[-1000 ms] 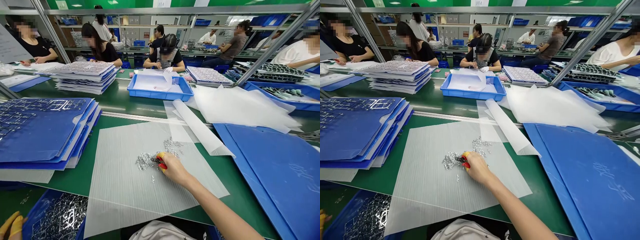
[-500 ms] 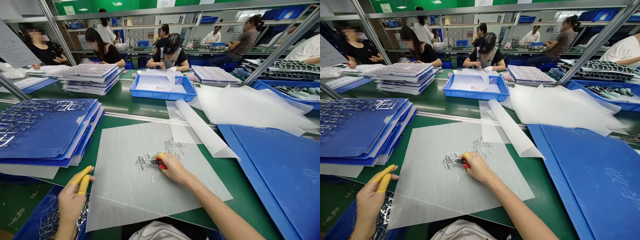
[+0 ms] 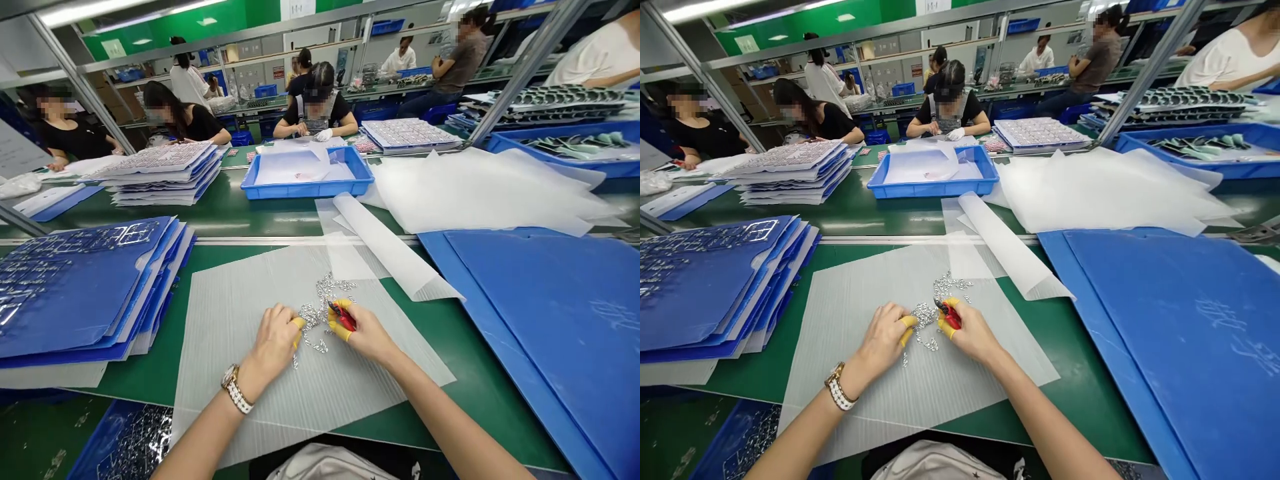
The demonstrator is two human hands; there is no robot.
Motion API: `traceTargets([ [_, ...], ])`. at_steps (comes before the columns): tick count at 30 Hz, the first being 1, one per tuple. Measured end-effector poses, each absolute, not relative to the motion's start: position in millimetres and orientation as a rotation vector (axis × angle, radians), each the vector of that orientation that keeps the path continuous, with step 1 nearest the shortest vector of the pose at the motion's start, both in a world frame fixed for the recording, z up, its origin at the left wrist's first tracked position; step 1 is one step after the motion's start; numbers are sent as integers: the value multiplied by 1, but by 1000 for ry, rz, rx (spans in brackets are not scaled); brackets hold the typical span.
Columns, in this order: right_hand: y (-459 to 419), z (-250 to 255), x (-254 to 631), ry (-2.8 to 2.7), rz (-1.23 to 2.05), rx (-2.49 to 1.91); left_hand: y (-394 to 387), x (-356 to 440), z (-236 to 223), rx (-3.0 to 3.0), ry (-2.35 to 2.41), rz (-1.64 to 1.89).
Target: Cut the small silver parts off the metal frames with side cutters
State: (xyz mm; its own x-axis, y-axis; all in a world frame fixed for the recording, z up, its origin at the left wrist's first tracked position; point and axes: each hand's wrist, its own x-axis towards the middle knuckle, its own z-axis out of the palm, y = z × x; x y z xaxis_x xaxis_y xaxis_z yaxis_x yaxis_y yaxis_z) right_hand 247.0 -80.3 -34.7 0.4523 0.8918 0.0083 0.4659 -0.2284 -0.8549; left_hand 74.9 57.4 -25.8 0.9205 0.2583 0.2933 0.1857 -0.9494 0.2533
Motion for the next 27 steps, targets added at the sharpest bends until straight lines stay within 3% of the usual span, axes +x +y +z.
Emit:
traceTargets([
  [9,-97,-35,255,-1032,681,-1814,59,79,-33,2928,362,376],
  [17,-97,-34,257,-1027,710,-1809,74,79,-38,1992,684,524],
  [27,-94,-31,254,-1132,649,-1891,71,86,-33,1438,810,656],
])
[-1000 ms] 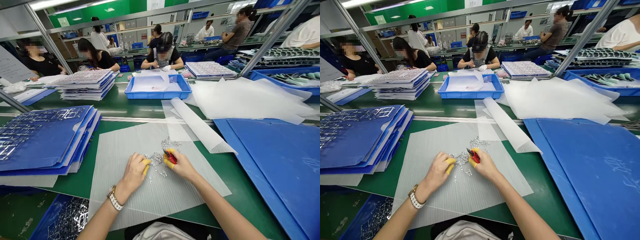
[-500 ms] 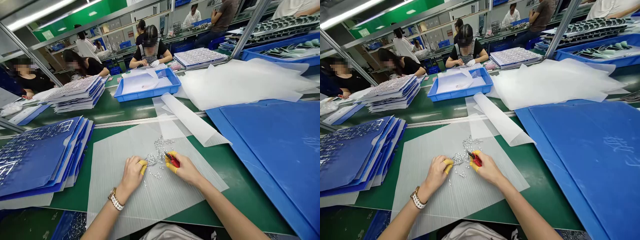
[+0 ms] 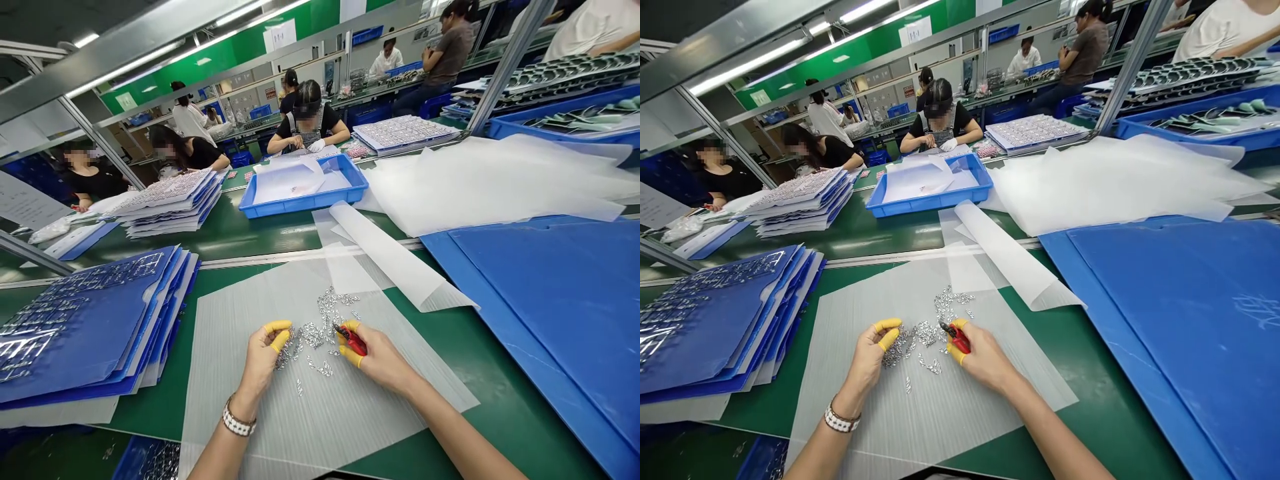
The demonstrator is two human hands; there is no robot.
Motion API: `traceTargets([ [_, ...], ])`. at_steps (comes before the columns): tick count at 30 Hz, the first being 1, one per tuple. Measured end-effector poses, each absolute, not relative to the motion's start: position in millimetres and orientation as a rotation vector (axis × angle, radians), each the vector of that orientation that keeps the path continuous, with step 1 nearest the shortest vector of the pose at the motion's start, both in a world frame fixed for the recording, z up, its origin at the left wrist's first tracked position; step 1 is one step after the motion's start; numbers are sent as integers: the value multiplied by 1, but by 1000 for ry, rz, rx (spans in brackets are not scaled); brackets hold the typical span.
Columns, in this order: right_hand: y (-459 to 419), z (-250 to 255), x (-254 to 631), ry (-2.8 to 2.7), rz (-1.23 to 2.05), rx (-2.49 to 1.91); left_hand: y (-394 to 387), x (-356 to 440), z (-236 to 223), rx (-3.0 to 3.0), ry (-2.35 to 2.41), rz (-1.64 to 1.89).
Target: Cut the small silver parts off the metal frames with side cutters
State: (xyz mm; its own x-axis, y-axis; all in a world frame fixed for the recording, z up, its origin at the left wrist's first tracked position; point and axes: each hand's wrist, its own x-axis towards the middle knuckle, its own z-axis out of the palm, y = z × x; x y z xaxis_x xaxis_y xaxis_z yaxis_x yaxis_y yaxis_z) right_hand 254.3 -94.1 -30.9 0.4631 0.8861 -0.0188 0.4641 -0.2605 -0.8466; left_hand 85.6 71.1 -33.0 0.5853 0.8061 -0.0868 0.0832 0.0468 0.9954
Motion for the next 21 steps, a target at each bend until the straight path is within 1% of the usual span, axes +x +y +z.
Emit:
traceTargets([
  [7,-95,-29,251,-1223,626,-1920,65,89,-31,1260,822,736],
  [10,-92,-28,250,-1179,624,-1917,61,90,-31,1252,817,743],
  [16,-67,-11,236,-1012,672,-1711,49,96,-28,1337,795,720],
  [21,-54,-6,230,-1053,643,-1658,61,85,-18,1488,789,745],
])
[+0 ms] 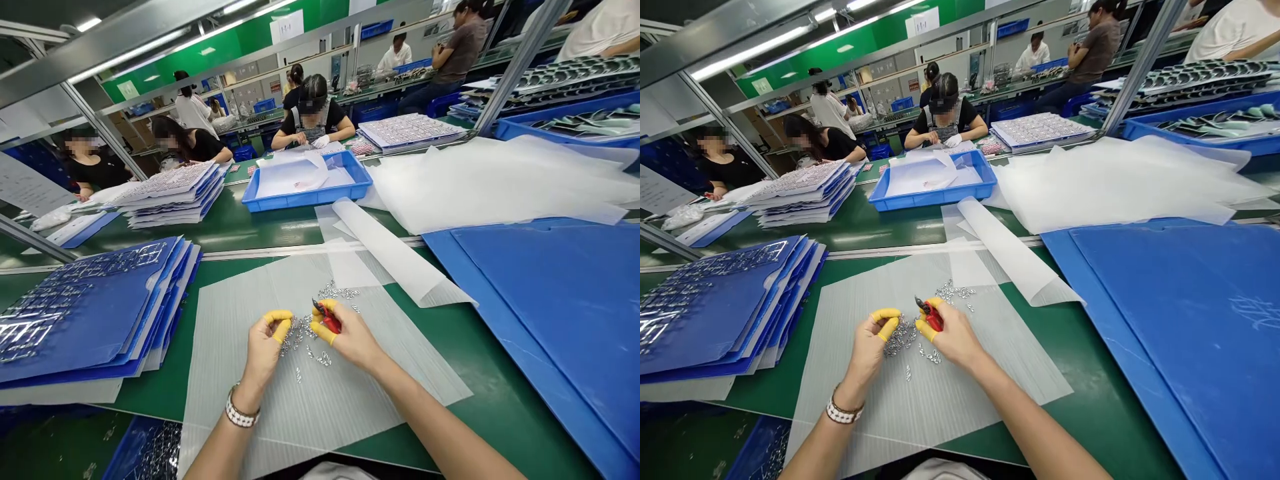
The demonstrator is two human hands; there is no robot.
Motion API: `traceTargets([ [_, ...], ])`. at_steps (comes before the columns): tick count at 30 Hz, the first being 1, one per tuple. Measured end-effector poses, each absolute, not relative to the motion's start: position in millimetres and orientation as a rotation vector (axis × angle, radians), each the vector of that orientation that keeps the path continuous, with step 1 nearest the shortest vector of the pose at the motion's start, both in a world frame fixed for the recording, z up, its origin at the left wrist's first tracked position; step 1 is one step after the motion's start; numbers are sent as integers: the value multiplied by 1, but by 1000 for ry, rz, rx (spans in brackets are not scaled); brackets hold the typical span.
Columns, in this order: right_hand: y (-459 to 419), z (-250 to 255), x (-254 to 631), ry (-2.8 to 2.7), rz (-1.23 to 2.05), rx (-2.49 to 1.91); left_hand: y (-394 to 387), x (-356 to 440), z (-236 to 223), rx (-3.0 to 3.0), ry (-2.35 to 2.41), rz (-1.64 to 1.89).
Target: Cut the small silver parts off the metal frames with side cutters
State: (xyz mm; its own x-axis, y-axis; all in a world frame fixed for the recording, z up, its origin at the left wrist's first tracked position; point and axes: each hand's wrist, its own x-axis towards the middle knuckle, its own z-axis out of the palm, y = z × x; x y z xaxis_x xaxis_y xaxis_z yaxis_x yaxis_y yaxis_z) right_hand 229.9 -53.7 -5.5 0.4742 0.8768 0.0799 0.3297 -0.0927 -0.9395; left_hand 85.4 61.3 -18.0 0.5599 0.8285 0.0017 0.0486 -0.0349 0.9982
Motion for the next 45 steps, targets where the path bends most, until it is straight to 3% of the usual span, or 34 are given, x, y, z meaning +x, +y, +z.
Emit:
traceTargets([
  [7,-79,-30,249,-977,617,-1873,55,62,-31,2276,629,585],
  [16,-91,-38,251,-986,595,-1946,58,71,-36,2688,810,529],
  [45,-92,-37,242,-1149,556,-1898,61,75,-28,2827,830,308],
])
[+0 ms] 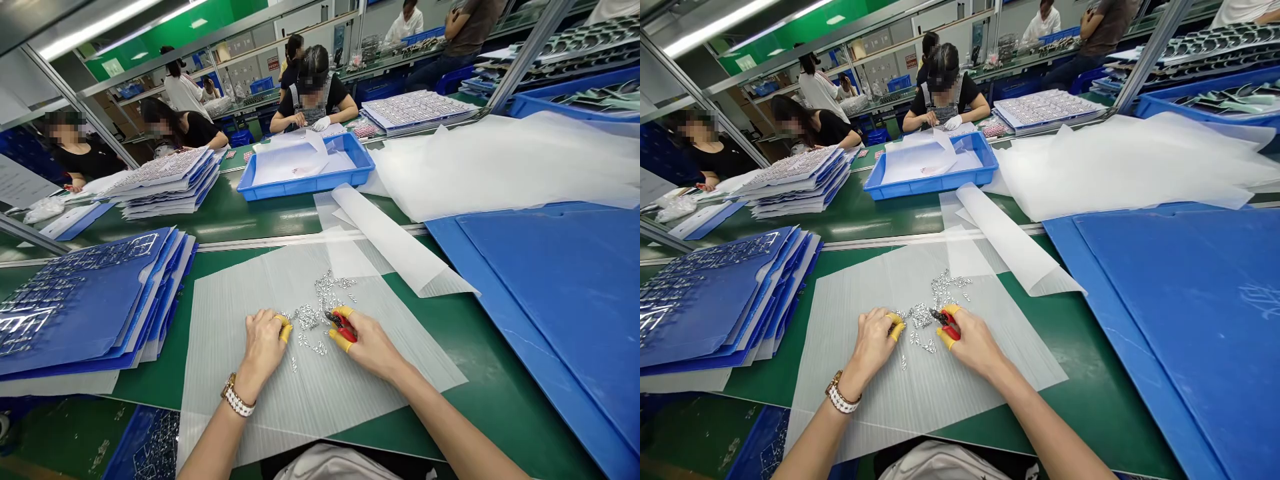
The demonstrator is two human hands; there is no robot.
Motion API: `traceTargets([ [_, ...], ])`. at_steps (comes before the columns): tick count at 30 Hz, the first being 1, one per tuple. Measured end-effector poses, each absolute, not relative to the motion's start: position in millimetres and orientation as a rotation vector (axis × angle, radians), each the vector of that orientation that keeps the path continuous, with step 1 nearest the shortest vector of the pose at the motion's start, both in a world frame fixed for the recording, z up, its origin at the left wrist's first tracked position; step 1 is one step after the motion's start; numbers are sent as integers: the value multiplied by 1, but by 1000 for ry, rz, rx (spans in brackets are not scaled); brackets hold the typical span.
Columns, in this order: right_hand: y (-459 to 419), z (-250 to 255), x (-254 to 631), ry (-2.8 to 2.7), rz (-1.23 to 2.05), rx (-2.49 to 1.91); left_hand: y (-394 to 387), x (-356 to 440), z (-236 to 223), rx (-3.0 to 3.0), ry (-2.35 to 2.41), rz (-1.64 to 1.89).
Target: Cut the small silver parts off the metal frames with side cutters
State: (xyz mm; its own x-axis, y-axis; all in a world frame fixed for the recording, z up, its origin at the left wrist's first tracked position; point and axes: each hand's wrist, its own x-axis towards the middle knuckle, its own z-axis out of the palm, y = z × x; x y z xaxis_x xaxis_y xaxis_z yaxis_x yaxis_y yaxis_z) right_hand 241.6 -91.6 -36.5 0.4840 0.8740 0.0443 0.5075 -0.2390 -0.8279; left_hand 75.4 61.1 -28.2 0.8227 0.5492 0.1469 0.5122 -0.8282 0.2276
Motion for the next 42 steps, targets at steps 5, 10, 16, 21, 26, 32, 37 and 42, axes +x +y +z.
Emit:
traceTargets([
  [5,-85,-26,235,-1210,644,-1838,64,71,-33,2858,755,356],
  [10,-81,-25,237,-1160,652,-1825,62,70,-32,2896,669,463],
  [16,-79,-23,238,-952,860,-1628,52,70,-21,2850,466,860],
  [21,-71,-12,233,-778,925,-1418,41,83,-10,2857,286,970],
  [26,-64,0,232,-700,911,-1365,40,98,-2,2841,303,858],
  [32,-61,-1,223,-639,926,-1363,36,97,-9,2656,459,899],
  [37,-54,-15,211,-564,842,-1309,33,101,-24,1987,733,835],
  [42,-46,-29,204,-615,833,-1300,36,108,-32,1546,762,679],
])
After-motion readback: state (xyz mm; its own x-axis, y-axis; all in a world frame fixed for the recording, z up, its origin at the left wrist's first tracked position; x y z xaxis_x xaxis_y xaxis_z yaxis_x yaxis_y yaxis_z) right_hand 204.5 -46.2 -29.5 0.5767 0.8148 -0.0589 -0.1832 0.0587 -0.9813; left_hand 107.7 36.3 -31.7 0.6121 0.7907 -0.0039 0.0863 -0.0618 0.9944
